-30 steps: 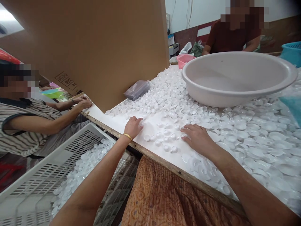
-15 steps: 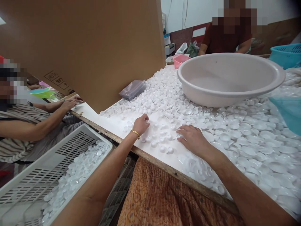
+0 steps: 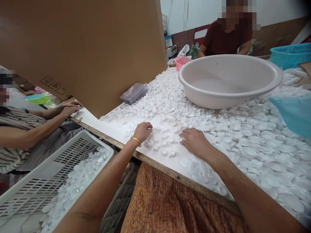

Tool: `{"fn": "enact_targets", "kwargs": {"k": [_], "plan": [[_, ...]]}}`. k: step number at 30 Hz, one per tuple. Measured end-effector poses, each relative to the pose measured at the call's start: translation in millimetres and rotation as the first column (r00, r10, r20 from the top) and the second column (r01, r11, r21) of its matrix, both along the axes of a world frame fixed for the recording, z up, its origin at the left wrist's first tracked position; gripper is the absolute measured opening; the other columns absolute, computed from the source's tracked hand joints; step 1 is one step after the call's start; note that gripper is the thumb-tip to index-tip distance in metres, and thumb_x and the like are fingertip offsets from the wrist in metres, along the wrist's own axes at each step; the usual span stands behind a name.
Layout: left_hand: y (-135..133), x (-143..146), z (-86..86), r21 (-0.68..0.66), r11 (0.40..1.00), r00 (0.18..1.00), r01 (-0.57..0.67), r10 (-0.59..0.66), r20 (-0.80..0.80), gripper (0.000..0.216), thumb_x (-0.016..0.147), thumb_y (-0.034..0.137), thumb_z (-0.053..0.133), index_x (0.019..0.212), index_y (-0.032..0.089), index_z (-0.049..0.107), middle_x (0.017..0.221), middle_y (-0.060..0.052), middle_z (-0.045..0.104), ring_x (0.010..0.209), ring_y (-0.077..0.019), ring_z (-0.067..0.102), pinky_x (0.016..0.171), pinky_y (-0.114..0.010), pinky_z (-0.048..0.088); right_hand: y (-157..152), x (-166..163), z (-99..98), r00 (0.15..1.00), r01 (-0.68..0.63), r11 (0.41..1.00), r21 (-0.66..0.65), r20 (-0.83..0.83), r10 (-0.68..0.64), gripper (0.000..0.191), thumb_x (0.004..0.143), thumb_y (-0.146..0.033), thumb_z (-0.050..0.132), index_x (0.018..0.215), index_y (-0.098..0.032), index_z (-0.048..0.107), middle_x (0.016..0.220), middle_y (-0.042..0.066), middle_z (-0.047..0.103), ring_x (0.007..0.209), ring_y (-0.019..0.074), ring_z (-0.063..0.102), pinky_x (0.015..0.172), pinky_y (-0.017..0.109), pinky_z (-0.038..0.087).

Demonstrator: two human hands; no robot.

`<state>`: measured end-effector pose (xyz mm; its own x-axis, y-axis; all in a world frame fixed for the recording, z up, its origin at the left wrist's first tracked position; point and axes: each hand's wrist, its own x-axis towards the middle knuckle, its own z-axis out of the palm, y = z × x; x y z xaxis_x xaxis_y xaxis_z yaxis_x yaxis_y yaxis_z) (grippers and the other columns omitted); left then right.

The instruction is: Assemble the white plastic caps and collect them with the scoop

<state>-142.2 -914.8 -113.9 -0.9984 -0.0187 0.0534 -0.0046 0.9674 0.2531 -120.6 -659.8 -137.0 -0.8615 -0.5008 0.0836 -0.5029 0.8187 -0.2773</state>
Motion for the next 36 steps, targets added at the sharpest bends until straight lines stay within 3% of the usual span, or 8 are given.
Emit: {"fn": "enact_targets", "kwargs": {"k": [7,13,17,21,26,30,33,36], "plan": [[-15.9,52.4,20.5,0.041,0.994,0.993,0.101,-0.103,0.057,0.019,0.073,0.029,0.055,0.088,0.022,0.064,0.090,-0.002,0.060,0.077,-0.0159,0.057,0.070,-0.027,0.045,-2.6,3.1,3.4,1.000,-0.020,1.000,0.005,-0.024,0.020,0.025,0.084,-0.025,0.049,0.104,-0.020,0.063,0.116,0.007,0.057,0.109,0.0231,0.047,0.093,0.039,0.033],[-20.7,77.0,3.7,-0.054,0.981,0.982,0.186,-0.185,0.024,0.017,0.077,0.027,0.052,0.087,0.020,0.064,0.093,-0.006,0.057,0.089,-0.0201,0.053,0.081,-0.033,0.042,-2.9,3.9,0.7,1.000,-0.022,1.000,0.009,-0.010,0.022,0.024,0.084,-0.025,0.048,0.103,-0.022,0.063,0.117,0.006,0.057,0.109,0.0231,0.047,0.093,0.040,0.034],[-21.6,66.2,2.1,0.000,0.997,0.997,0.077,-0.077,-0.009,0.022,0.081,0.022,0.041,0.073,0.018,0.061,0.084,-0.006,0.058,0.084,-0.0187,0.054,0.079,-0.031,0.043,-2.2,2.4,-0.8,1.000,-0.007,1.000,-0.004,-0.013,0.007,0.025,0.085,-0.026,0.048,0.104,-0.021,0.063,0.120,0.006,0.055,0.110,0.0236,0.047,0.092,0.040,0.035],[-22.7,45.2,0.4,0.162,0.980,0.981,-0.115,0.087,0.172,0.025,0.080,0.019,0.036,0.063,0.017,0.055,0.064,-0.002,0.057,0.064,-0.0144,0.056,0.062,-0.026,0.045,-4.1,2.8,-1.8,1.000,-0.008,1.000,0.005,-0.005,0.008,0.028,0.084,-0.025,0.047,0.107,-0.020,0.062,0.120,0.007,0.055,0.112,0.0244,0.047,0.094,0.041,0.035],[-17.6,16.4,-17.1,0.161,0.975,0.958,-0.154,0.107,0.266,0.025,0.078,0.021,0.041,0.059,0.016,0.056,0.048,0.001,0.054,0.045,-0.0117,0.051,0.047,-0.022,0.041,-2.6,0.3,-8.6,0.999,-0.041,0.999,-0.007,-0.031,0.040,0.027,0.083,-0.025,0.048,0.105,-0.019,0.064,0.119,0.007,0.056,0.109,0.0241,0.050,0.091,0.041,0.040],[-19.8,1.4,-12.6,0.063,0.983,0.976,-0.170,0.160,0.145,0.019,0.078,0.025,0.046,0.070,0.016,0.062,0.064,-0.002,0.062,0.061,-0.0134,0.057,0.059,-0.023,0.043,-0.3,-1.8,-11.5,0.998,-0.044,0.999,-0.027,-0.047,0.042,0.029,0.083,-0.026,0.048,0.106,-0.019,0.064,0.119,0.007,0.056,0.109,0.0252,0.050,0.090,0.041,0.041],[-36.1,-3.2,-0.3,-0.055,0.974,0.975,-0.221,0.221,-0.003,0.022,0.081,0.025,0.042,0.086,0.018,0.063,0.088,-0.006,0.063,0.083,-0.0174,0.056,0.074,-0.027,0.042,-0.7,-1.0,-10.0,0.998,-0.051,0.998,-0.024,-0.048,0.050,0.029,0.083,-0.026,0.047,0.105,-0.019,0.064,0.119,0.007,0.056,0.109,0.0259,0.050,0.091,0.043,0.040],[-57.2,-2.5,5.5,-0.158,0.957,0.970,-0.242,0.237,-0.051,0.021,0.078,0.028,0.049,0.091,0.018,0.063,0.091,-0.007,0.061,0.089,-0.0215,0.053,0.078,-0.032,0.041,-2.2,0.6,-8.0,0.998,-0.048,0.999,-0.021,-0.030,0.048,0.029,0.083,-0.026,0.047,0.106,-0.019,0.063,0.121,0.007,0.055,0.111,0.0260,0.049,0.092,0.043,0.040]]}}
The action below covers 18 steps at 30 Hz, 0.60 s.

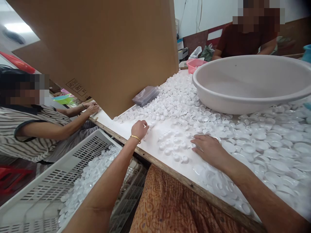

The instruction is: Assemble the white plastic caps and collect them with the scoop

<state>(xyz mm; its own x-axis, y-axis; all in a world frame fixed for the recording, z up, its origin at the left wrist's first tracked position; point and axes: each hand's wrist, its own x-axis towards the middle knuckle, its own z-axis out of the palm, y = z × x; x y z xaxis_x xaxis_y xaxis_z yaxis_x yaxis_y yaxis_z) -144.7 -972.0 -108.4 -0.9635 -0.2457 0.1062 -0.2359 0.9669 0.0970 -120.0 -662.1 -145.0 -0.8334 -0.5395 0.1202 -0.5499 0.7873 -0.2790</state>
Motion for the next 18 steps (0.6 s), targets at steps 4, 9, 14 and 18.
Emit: {"fn": "enact_targets", "kwargs": {"k": [4,9,14,18], "plan": [[-5.7,11.1,-8.0,-0.073,0.994,0.996,0.085,-0.083,0.034,0.022,0.071,0.025,0.058,0.092,0.020,0.066,0.086,-0.008,0.061,0.096,-0.0260,0.048,0.082,-0.034,0.039,-1.3,0.0,-1.0,1.000,0.007,1.000,0.017,0.011,-0.007,0.029,0.083,-0.027,0.047,0.107,-0.020,0.063,0.122,0.007,0.055,0.112,0.0254,0.048,0.093,0.043,0.039],[24.4,47.7,-15.0,-0.195,0.951,0.966,0.241,-0.254,-0.049,0.021,0.073,0.029,0.060,0.090,0.020,0.068,0.099,-0.010,0.056,0.100,-0.0283,0.041,0.083,-0.039,0.037,0.4,-2.6,-5.3,1.000,-0.009,1.000,0.012,-0.011,0.009,0.029,0.084,-0.027,0.046,0.106,-0.020,0.063,0.121,0.007,0.056,0.109,0.0250,0.051,0.091,0.042,0.040],[21.6,75.0,2.3,-0.141,0.961,0.961,0.239,-0.255,-0.109,0.028,0.080,0.032,0.053,0.105,0.024,0.062,0.101,-0.008,0.053,0.096,-0.0239,0.044,0.082,-0.036,0.038,1.5,-3.0,-7.6,0.999,-0.023,1.000,0.003,-0.042,0.023,0.029,0.084,-0.028,0.046,0.104,-0.020,0.064,0.119,0.007,0.056,0.108,0.0254,0.051,0.089,0.042,0.041],[-4.1,74.2,9.2,-0.128,0.987,0.995,0.102,-0.099,0.035,0.022,0.078,0.027,0.053,0.096,0.018,0.063,0.087,-0.008,0.057,0.087,-0.0225,0.049,0.080,-0.034,0.038,1.4,-2.8,-6.9,0.999,-0.028,1.000,0.014,-0.044,0.029,0.029,0.084,-0.028,0.046,0.104,-0.020,0.064,0.119,0.008,0.056,0.106,0.0250,0.052,0.088,0.041,0.041]]}}
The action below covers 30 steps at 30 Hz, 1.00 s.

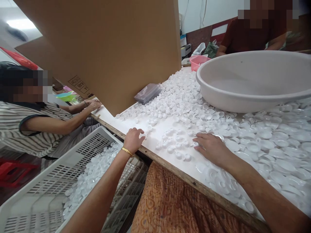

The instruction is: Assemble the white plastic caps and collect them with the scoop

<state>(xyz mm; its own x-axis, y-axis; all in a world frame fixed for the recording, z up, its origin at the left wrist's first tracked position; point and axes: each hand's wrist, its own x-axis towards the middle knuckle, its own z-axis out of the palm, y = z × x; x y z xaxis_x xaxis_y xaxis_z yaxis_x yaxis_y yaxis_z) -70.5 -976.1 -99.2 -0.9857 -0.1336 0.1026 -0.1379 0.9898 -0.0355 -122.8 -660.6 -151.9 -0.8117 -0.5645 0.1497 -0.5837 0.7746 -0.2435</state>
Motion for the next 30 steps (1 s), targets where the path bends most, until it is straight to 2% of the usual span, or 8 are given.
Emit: {"fn": "enact_targets", "kwargs": {"k": [3,7,12,14,18,23,26,30], "plan": [[-5.7,-2.2,-7.5,-0.017,1.000,0.996,0.001,0.000,0.090,0.022,0.074,0.032,0.057,0.091,0.019,0.062,0.087,-0.007,0.058,0.086,-0.0237,0.051,0.077,-0.033,0.039,0.2,0.1,1.7,1.000,-0.005,1.000,0.014,0.015,0.005,0.029,0.084,-0.027,0.046,0.106,-0.020,0.063,0.120,0.008,0.056,0.108,0.0250,0.051,0.089,0.041,0.041],[2.3,-5.7,-12.3,-0.015,1.000,0.998,-0.021,0.021,0.051,0.017,0.078,0.025,0.047,0.081,0.017,0.062,0.083,-0.008,0.059,0.086,-0.0227,0.052,0.076,-0.032,0.038,0.4,0.2,2.7,1.000,0.009,1.000,0.014,0.022,-0.010,0.028,0.084,-0.028,0.046,0.106,-0.020,0.063,0.121,0.007,0.055,0.109,0.0252,0.050,0.090,0.042,0.041],[14.9,-12.0,-6.1,0.337,0.941,0.953,-0.032,-0.073,0.295,0.030,0.083,0.026,0.032,0.072,0.017,0.058,0.069,-0.002,0.060,0.065,-0.0145,0.054,0.059,-0.024,0.040,-0.3,0.0,0.3,1.000,-0.001,1.000,0.007,0.010,0.000,0.028,0.084,-0.027,0.046,0.104,-0.020,0.064,0.120,0.008,0.056,0.108,0.0250,0.051,0.090,0.041,0.041],[19.4,-17.0,-7.9,0.360,0.932,0.924,-0.038,-0.105,0.369,0.030,0.081,0.022,0.032,0.063,0.017,0.056,0.064,-0.001,0.060,0.060,-0.0128,0.054,0.057,-0.022,0.040,-0.4,0.2,-0.8,1.000,0.004,1.000,0.007,0.007,-0.004,0.028,0.084,-0.028,0.046,0.104,-0.021,0.064,0.120,0.007,0.056,0.108,0.0252,0.051,0.089,0.042,0.041],[21.7,-29.2,-11.7,0.258,0.964,0.923,-0.062,-0.043,0.381,0.026,0.075,0.022,0.044,0.051,0.017,0.053,0.056,-0.002,0.058,0.060,-0.0152,0.055,0.059,-0.024,0.040,0.6,-0.4,-2.0,1.000,0.005,1.000,0.008,0.008,-0.005,0.028,0.084,-0.027,0.045,0.104,-0.021,0.064,0.120,0.007,0.056,0.107,0.0251,0.051,0.088,0.042,0.041],[6.4,-33.3,-1.3,0.097,0.989,0.978,-0.114,0.095,0.184,0.019,0.078,0.031,0.046,0.082,0.019,0.061,0.083,-0.007,0.063,0.082,-0.0229,0.057,0.070,-0.031,0.041,2.4,-1.4,-2.6,1.000,0.000,1.000,-0.001,-0.004,0.000,0.029,0.083,-0.029,0.045,0.105,-0.021,0.063,0.120,0.007,0.055,0.107,0.0264,0.051,0.088,0.043,0.041],[-3.2,-33.2,-2.0,-0.011,0.997,0.994,-0.074,0.075,0.078,0.021,0.076,0.032,0.052,0.088,0.019,0.061,0.089,-0.008,0.060,0.088,-0.0237,0.055,0.075,-0.032,0.042,1.5,0.2,-2.1,1.000,0.011,1.000,-0.007,0.000,-0.011,0.028,0.083,-0.029,0.046,0.103,-0.022,0.064,0.121,0.007,0.055,0.108,0.0268,0.050,0.089,0.044,0.040],[-2.7,-33.3,-13.3,-0.092,0.996,0.999,0.004,0.001,0.052,0.023,0.072,0.035,0.058,0.086,0.018,0.065,0.089,-0.010,0.058,0.095,-0.0265,0.052,0.082,-0.035,0.041,0.0,2.6,1.1,0.999,0.025,1.000,-0.002,0.020,-0.025,0.026,0.083,-0.028,0.046,0.100,-0.023,0.066,0.122,0.006,0.054,0.111,0.0271,0.049,0.091,0.045,0.039]]}}
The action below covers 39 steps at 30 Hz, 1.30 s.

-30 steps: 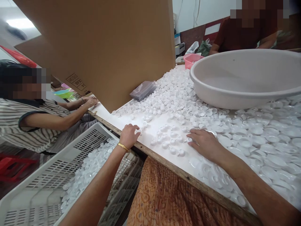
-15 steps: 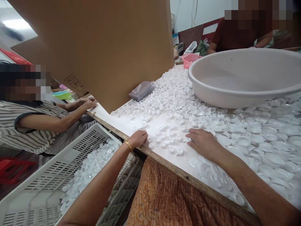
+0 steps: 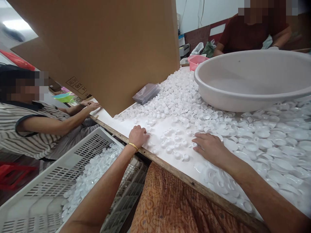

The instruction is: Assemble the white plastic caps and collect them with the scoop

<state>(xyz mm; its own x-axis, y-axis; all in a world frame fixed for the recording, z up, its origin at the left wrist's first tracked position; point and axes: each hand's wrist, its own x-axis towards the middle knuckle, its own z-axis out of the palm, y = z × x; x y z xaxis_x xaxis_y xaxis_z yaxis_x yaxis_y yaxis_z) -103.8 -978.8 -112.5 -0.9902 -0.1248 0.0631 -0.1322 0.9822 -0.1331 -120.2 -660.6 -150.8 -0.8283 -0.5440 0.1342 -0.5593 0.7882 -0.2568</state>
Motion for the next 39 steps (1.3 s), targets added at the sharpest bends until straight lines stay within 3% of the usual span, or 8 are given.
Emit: {"fn": "enact_targets", "kwargs": {"k": [6,12,18,22,24,29,34,39], "plan": [[20.4,-2.7,-6.5,0.120,0.993,1.000,-0.002,-0.002,0.027,0.040,0.078,0.050,0.049,0.098,0.018,0.065,0.088,-0.009,0.060,0.089,-0.0254,0.055,0.077,-0.034,0.042,-0.3,1.0,5.2,0.997,0.013,1.000,0.024,0.070,-0.015,0.031,0.083,-0.030,0.047,0.108,-0.022,0.063,0.126,0.006,0.052,0.118,0.0280,0.043,0.097,0.046,0.034],[33.0,-11.6,-7.1,0.251,0.967,0.999,-0.037,0.026,0.047,0.022,0.079,0.031,0.049,0.088,0.017,0.064,0.085,-0.007,0.064,0.086,-0.0216,0.058,0.076,-0.031,0.042,-0.9,2.0,8.1,0.998,0.006,0.999,0.033,0.063,-0.008,0.029,0.083,-0.028,0.048,0.107,-0.021,0.063,0.126,0.007,0.052,0.117,0.0271,0.045,0.097,0.045,0.034],[33.2,-1.2,-2.2,0.432,0.901,0.999,-0.030,0.035,-0.003,0.019,0.071,0.031,0.060,0.087,0.021,0.058,0.081,0.001,0.063,0.073,-0.0142,0.058,0.066,-0.024,0.043,-1.8,3.1,12.4,0.999,-0.005,0.999,0.038,0.054,0.003,0.025,0.081,-0.026,0.050,0.100,-0.021,0.065,0.123,0.006,0.054,0.115,0.0269,0.046,0.096,0.044,0.034],[26.2,8.9,1.7,0.439,0.898,1.000,0.018,-0.018,-0.006,0.021,0.069,0.030,0.064,0.087,0.022,0.058,0.086,0.000,0.063,0.081,-0.0166,0.057,0.070,-0.027,0.043,-2.3,3.4,13.6,0.997,0.004,0.999,0.042,0.073,-0.007,0.023,0.080,-0.027,0.051,0.097,-0.022,0.066,0.123,0.006,0.054,0.115,0.0267,0.047,0.096,0.044,0.034],[18.2,6.7,2.7,0.449,0.893,0.999,0.009,0.015,-0.049,0.022,0.071,0.030,0.062,0.090,0.022,0.058,0.089,-0.001,0.062,0.081,-0.0160,0.057,0.072,-0.027,0.044,-2.7,3.7,12.8,0.997,-0.003,0.999,0.035,0.073,0.000,0.023,0.080,-0.028,0.051,0.097,-0.022,0.066,0.123,0.006,0.054,0.114,0.0265,0.047,0.096,0.044,0.034],[5.9,-14.4,-2.8,0.305,0.952,0.985,-0.022,0.073,-0.158,0.022,0.074,0.028,0.059,0.095,0.020,0.059,0.090,-0.004,0.057,0.083,-0.0178,0.055,0.076,-0.029,0.043,-4.5,5.3,12.8,0.996,-0.018,0.999,0.049,0.088,0.014,0.026,0.080,-0.029,0.051,0.101,-0.022,0.065,0.124,0.006,0.053,0.115,0.0256,0.046,0.098,0.044,0.031],[14.8,-27.9,-5.0,0.217,0.975,0.994,0.036,-0.013,-0.110,0.014,0.077,0.022,0.051,0.077,0.018,0.064,0.091,-0.009,0.055,0.098,-0.0238,0.050,0.086,-0.033,0.039,-4.7,6.0,14.5,0.992,-0.027,0.998,0.060,0.124,0.019,0.029,0.081,-0.030,0.049,0.106,-0.023,0.063,0.125,0.006,0.052,0.118,0.0249,0.044,0.099,0.044,0.030],[27.9,-37.7,-5.1,0.327,0.945,0.999,-0.031,0.023,0.027,0.025,0.079,0.022,0.043,0.074,0.017,0.066,0.073,-0.004,0.061,0.071,-0.0159,0.056,0.065,-0.026,0.044,-4.7,5.7,8.9,0.995,-0.038,0.999,0.030,0.088,0.035,0.030,0.081,-0.030,0.050,0.107,-0.023,0.062,0.125,0.007,0.053,0.117,0.0247,0.044,0.099,0.045,0.029]]}}
